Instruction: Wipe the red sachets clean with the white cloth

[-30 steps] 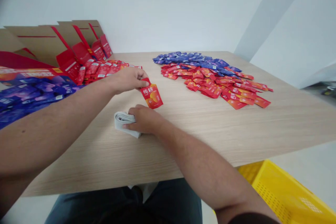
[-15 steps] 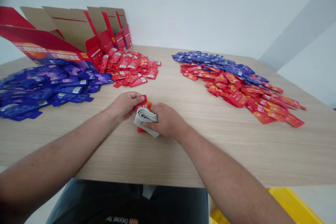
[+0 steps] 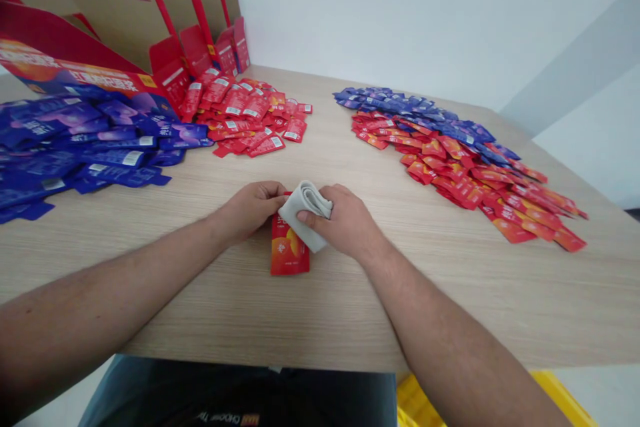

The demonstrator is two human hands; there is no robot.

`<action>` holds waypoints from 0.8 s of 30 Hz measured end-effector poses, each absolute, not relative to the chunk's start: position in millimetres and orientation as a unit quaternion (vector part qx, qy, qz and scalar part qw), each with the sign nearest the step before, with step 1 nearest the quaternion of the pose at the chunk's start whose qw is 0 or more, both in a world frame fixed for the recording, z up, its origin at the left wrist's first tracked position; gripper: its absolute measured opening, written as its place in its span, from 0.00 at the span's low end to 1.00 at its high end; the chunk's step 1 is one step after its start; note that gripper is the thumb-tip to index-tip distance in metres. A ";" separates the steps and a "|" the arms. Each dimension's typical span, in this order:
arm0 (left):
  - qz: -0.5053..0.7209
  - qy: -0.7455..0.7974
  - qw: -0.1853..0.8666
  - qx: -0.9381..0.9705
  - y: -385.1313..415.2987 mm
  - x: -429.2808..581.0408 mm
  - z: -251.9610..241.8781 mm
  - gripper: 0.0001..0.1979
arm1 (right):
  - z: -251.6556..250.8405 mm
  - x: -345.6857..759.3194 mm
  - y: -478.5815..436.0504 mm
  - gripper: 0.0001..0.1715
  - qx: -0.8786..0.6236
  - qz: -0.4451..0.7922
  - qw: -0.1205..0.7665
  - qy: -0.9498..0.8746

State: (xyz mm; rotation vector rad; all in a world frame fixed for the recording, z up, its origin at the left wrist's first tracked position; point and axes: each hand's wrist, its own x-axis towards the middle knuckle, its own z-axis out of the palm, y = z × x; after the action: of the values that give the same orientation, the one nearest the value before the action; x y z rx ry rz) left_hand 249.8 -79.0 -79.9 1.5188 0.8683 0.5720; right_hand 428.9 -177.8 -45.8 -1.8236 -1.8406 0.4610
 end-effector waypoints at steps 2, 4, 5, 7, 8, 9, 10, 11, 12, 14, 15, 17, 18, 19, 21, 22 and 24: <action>0.256 0.373 0.607 0.653 -80.4 250.5 -78.1 0.12 | -47.7 428.4 -178.0 0.17 -0.639 0.195 0.258 -0.698; 0.258 0.368 0.610 0.653 -82.5 250.4 -75.4 0.11 | -50.1 426.3 -179.0 0.18 -0.591 0.228 0.256 -0.730; 0.258 0.367 0.611 0.652 -83.7 250.0 -73.9 0.11 | -51.2 425.1 -179.6 0.19 -0.577 0.240 0.254 -0.738; 0.258 0.367 0.613 0.651 -85.5 249.4 -71.1 0.11 | -52.2 423.3 -180.8 0.18 -0.577 0.262 0.253 -0.731; 0.258 0.366 0.614 0.650 -86.1 249.1 -70.1 0.11 | -52.0 423.1 -181.2 0.17 -0.584 0.273 0.253 -0.721; 0.258 0.363 0.617 0.649 -86.6 249.0 -69.5 0.11 | -51.4 423.6 -181.5 0.17 -0.591 0.282 0.254 -0.711; 0.259 0.359 0.622 0.646 -86.9 249.0 -69.3 0.11 | -50.5 424.7 -181.6 0.17 -0.597 0.290 0.257 -0.702; 0.260 0.353 0.628 0.643 -87.1 249.1 -69.5 0.11 | -49.2 426.6 -181.6 0.18 -0.601 0.297 0.263 -0.694; 0.262 0.346 0.638 0.637 -87.2 249.4 -70.1 0.10 | -47.7 429.0 -181.3 0.18 -0.605 0.303 0.270 -0.685; 0.259 0.331 0.661 0.622 -87.0 249.9 -72.1 0.10 | -44.5 434.9 -180.4 0.19 -0.617 0.318 0.293 -0.657; 0.256 0.326 0.668 0.618 -86.8 250.1 -73.4 0.09 | -43.1 438.0 -179.8 0.19 -0.623 0.326 0.308 -0.641; 0.250 0.322 0.665 0.627 -86.3 250.2 -75.7 0.10 | -41.3 442.6 -178.4 0.19 -0.628 0.343 0.329 -0.616; 0.249 0.322 0.655 0.636 -86.0 250.0 -76.6 0.10 | -41.1 443.9 -177.8 0.19 -0.629 0.350 0.331 -0.610; 0.250 0.321 0.646 0.645 -85.8 249.8 -77.2 0.11 | -41.5 444.4 -177.2 0.20 -0.630 0.354 0.329 -0.608; 0.249 0.315 0.636 0.659 -85.8 249.1 -77.6 0.10 | -44.0 443.4 -175.9 0.20 -0.646 0.334 0.325 -0.605; 0.247 0.309 0.632 0.666 -86.0 248.7 -77.5 0.09 | -45.9 442.3 -175.3 0.20 -0.660 0.312 0.331 -0.597; 0.246 0.292 0.618 0.687 -86.5 248.1 -76.5 0.07 | -50.0 440.1 -174.3 0.22 -0.683 0.280 0.361 -0.570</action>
State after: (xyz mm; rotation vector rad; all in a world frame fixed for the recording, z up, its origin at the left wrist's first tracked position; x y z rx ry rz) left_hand 248.1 -86.5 -76.5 1.5810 0.6716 0.5658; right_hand 440.1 -174.3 -50.0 -1.7606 -1.4682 0.7227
